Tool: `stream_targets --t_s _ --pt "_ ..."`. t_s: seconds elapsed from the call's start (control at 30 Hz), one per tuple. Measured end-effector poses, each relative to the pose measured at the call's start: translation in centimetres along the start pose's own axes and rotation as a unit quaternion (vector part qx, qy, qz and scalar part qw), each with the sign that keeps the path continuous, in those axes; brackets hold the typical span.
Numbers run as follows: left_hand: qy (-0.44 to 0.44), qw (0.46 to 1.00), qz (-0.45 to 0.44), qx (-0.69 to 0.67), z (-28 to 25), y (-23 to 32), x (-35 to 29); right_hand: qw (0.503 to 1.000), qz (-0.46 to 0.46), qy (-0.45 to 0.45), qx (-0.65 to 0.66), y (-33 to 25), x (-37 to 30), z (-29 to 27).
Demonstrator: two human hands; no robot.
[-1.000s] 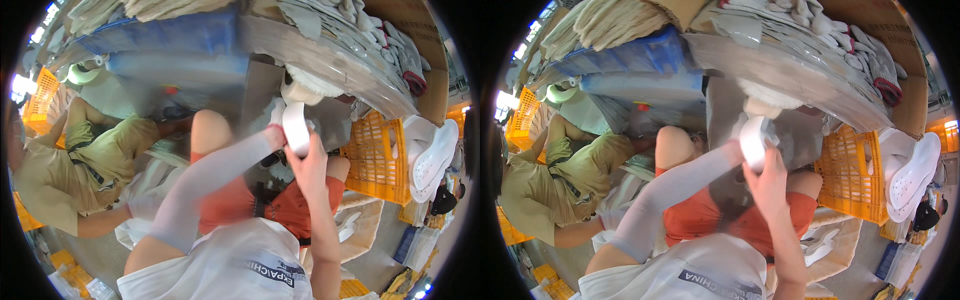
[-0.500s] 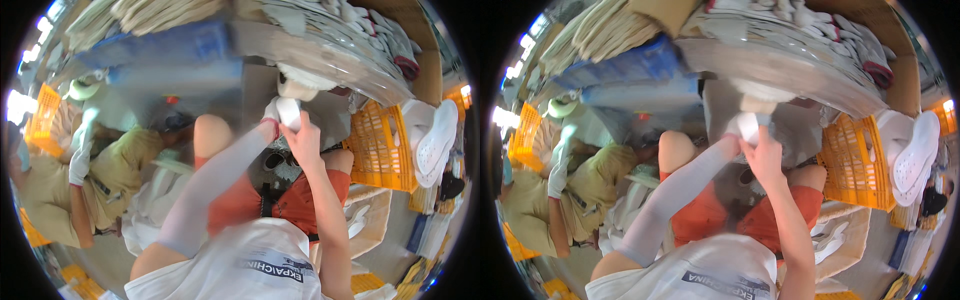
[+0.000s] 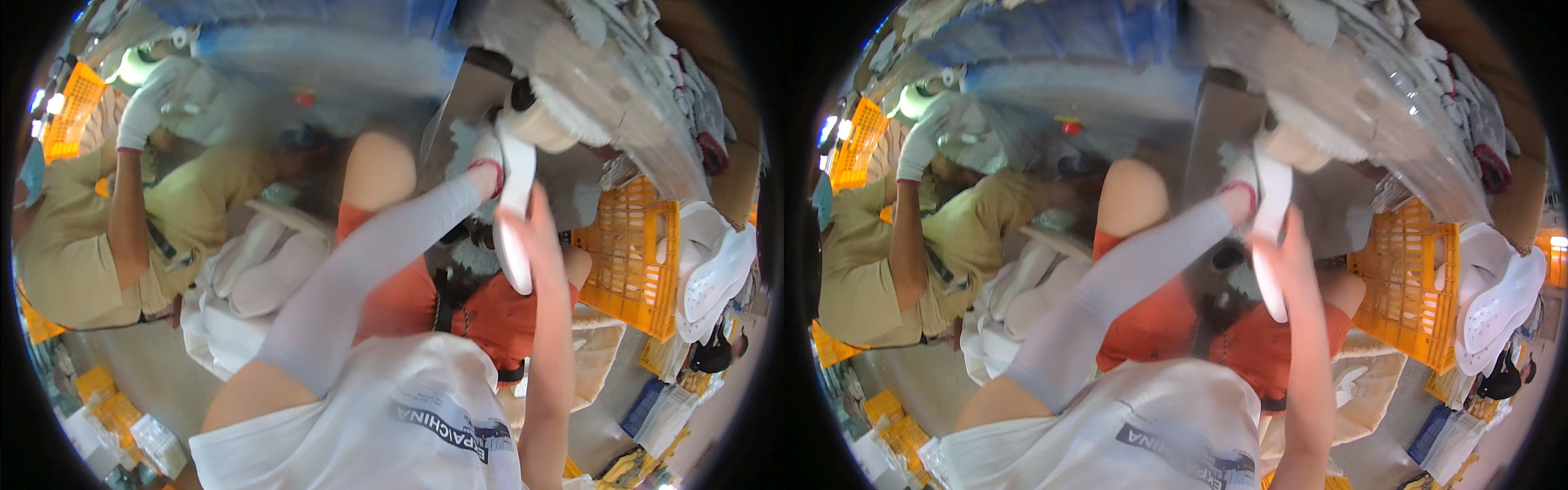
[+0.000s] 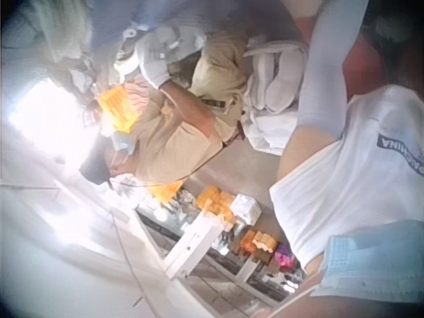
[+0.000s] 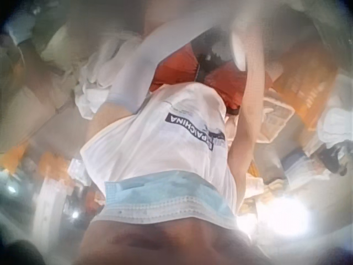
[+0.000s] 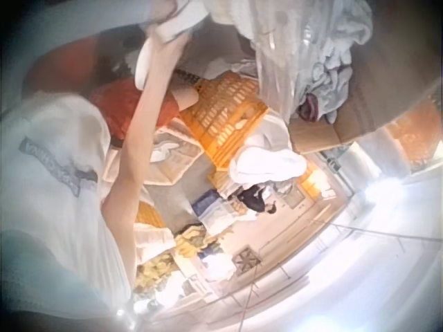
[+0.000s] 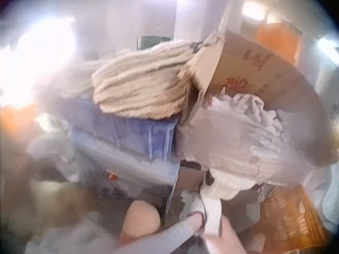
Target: The person sits on the floor and repeatedly rubs white slippers against a rotating brush to clean them. They handle the slippers one at a time, turning them over to clean different sides, then place them into a yellow basket.
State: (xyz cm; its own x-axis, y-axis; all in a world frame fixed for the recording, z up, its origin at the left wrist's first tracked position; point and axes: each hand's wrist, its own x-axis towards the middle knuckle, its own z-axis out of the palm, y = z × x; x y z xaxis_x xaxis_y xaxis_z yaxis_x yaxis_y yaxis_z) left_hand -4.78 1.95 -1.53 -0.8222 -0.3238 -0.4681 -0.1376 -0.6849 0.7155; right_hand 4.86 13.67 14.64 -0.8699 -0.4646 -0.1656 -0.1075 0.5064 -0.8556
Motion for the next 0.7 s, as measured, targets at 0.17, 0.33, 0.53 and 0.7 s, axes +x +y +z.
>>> stream_targets --t_s 0.17,0.33,0.53,0.7 --pt "-0.013 0.998 -0.033 -0.057 0.5 3.4 1.3 0.968 -0.076 0.101 -0.219 -3.6 0.1 -0.4" --pt "-0.062 0.993 -0.018 -0.101 0.6 3.5 -1.7 0.987 -0.021 0.073 -0.144 -6.0 -3.8 -2.0" --pt "-0.061 0.995 -0.053 -0.06 0.2 4.5 -1.8 0.953 -0.173 0.227 -0.101 0.8 -0.5 0.5" --pt "-0.096 0.991 -0.034 -0.092 0.2 2.0 -2.5 0.926 -0.145 0.267 -0.224 4.3 6.2 3.0"
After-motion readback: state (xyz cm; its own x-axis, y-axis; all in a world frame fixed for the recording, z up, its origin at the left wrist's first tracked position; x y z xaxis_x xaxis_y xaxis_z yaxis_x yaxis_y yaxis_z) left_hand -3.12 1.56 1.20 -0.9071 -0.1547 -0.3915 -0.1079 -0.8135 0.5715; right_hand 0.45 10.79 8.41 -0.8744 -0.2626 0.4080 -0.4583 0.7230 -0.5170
